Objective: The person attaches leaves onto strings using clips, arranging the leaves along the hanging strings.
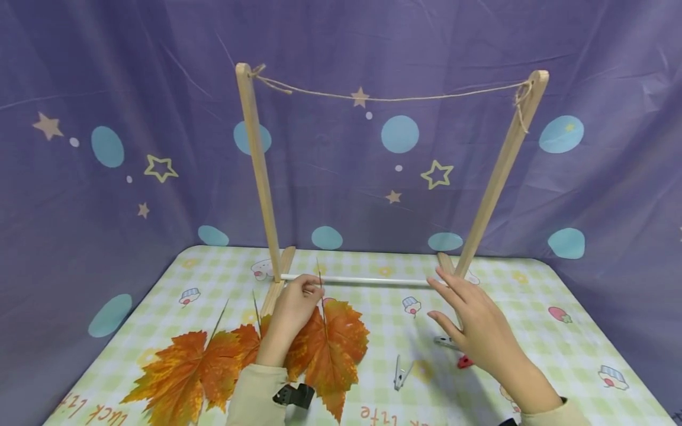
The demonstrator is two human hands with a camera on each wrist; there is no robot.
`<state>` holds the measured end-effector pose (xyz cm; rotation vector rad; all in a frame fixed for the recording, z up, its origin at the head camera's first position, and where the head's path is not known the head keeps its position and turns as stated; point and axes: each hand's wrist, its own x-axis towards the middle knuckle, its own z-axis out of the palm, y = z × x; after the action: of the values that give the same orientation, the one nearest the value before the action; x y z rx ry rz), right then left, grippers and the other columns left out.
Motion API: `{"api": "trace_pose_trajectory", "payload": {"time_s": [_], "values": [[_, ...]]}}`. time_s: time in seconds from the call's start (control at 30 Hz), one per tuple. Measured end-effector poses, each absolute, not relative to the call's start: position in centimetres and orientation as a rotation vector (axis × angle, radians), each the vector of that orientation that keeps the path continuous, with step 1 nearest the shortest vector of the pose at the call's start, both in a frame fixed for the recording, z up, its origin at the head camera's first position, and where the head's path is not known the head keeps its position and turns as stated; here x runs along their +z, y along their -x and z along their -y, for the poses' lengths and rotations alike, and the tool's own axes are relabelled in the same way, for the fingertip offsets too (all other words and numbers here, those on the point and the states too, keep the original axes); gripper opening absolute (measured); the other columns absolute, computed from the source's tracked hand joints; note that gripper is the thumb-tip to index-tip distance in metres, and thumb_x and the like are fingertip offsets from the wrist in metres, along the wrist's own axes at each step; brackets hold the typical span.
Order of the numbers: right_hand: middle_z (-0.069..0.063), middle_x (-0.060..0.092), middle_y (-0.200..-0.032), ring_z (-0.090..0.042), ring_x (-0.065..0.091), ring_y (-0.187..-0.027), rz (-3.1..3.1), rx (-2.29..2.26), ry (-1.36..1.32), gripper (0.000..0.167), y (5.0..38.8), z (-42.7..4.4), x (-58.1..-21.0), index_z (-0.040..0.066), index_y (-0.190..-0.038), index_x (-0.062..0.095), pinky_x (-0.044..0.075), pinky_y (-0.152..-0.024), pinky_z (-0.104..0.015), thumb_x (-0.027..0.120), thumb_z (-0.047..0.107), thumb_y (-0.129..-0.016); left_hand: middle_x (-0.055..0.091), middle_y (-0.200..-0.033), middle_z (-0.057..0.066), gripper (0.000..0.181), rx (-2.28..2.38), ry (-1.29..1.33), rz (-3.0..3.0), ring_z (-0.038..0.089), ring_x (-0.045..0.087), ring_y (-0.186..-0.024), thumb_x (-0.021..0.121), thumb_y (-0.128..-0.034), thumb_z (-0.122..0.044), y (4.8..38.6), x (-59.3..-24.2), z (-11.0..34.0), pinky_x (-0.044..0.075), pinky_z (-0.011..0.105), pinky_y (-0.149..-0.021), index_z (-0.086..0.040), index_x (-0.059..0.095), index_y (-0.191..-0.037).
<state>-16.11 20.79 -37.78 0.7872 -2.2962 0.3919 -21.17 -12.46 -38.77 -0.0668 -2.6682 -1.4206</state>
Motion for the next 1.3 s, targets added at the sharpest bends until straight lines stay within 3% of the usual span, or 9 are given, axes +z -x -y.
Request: {"api": "trace_pose_trajectory", "payload": {"time_s": [0.13,0.3,0.5,0.67,0.83,1.1,1.3], "values": [[-0.008,0.052,-0.144,-0.031,0.054,-0.124,2.271,0.427,-0.898,0.057,15.9,-20.8,-38.2,0.012,-0.140,0.057,0.038,-0.107,-0.038,0.041,0.052,-0.103,0.070,-0.101,0.005,0.020,-1.442,0.072,2.632,0.025,0.065,-0.093,0.063,-0.0973,-0.019,21.2,-38.8,12.5,0.051,0.045,-0.081,-0.009,0.070,-0.113],[-0.007,0.055,-0.141,-0.028,0.055,-0.123,2.229,0.482,-1.048,0.050,15.8,-20.8,-38.8,0.013,-0.140,0.058,0.025,-0.114,-0.025,0.046,0.046,-0.104,0.070,-0.098,0.003,0.018,-1.451,0.074,2.607,0.023,0.065,-0.091,0.064,-0.0971,-0.021,21.2,-38.8,12.4,0.052,0.042,-0.078,-0.012,0.071,-0.111],[-0.005,0.054,-0.143,-0.022,0.054,-0.126,2.320,0.555,-1.178,0.049,15.6,-21.2,-39.3,0.015,-0.141,0.056,0.033,-0.109,-0.021,0.060,0.038,-0.099,0.070,-0.095,0.001,0.018,-1.463,0.084,2.591,0.021,0.065,-0.089,0.065,-0.0970,-0.021,21.1,-38.6,12.4,0.052,0.040,-0.076,-0.011,0.071,-0.111],[-0.001,0.052,-0.145,-0.022,0.054,-0.126,2.392,0.633,-1.241,0.055,15.5,-21.5,-40.0,0.015,-0.139,0.057,0.046,-0.101,-0.031,0.076,0.019,-0.087,0.071,-0.092,-0.001,0.018,-1.473,0.091,2.584,0.021,0.065,-0.089,0.064,-0.0973,-0.020,21.1,-38.7,12.3,0.052,0.040,-0.077,-0.011,0.070,-0.112],[-0.003,0.054,-0.142,-0.023,0.055,-0.124,2.452,0.698,-1.282,0.061,15.5,-21.4,-41.1,0.018,-0.138,0.058,0.051,-0.095,-0.038,0.081,0.010,-0.082,0.071,-0.092,-0.002,0.018,-1.471,0.090,2.581,0.020,0.065,-0.089,0.064,-0.0975,-0.020,21.2,-38.8,12.3,0.052,0.041,-0.079,-0.011,0.070,-0.112],[0.002,0.054,-0.141,-0.025,0.052,-0.127,2.654,0.834,-1.298,0.055,15.6,-21.1,-42.7,0.021,-0.137,0.059,0.049,-0.097,-0.044,0.077,0.013,-0.086,0.070,-0.091,-0.003,0.017,-1.459,0.092,2.577,0.019,0.065,-0.088,0.065,-0.0972,-0.020,21.2,-38.7,12.3,0.051,0.041,-0.080,-0.011,0.071,-0.110],[0.002,0.056,-0.137,-0.026,0.054,-0.125,2.750,0.902,-1.324,0.049,16.1,-20.8,-43.2,0.020,-0.135,0.060,0.047,-0.098,-0.046,0.075,0.024,-0.088,0.070,-0.093,-0.003,0.017,-1.446,0.080,2.588,0.019,0.064,-0.089,0.065,-0.0973,-0.021,21.2,-38.8,12.2,0.051,0.041,-0.080,-0.012,0.071,-0.111]]}}
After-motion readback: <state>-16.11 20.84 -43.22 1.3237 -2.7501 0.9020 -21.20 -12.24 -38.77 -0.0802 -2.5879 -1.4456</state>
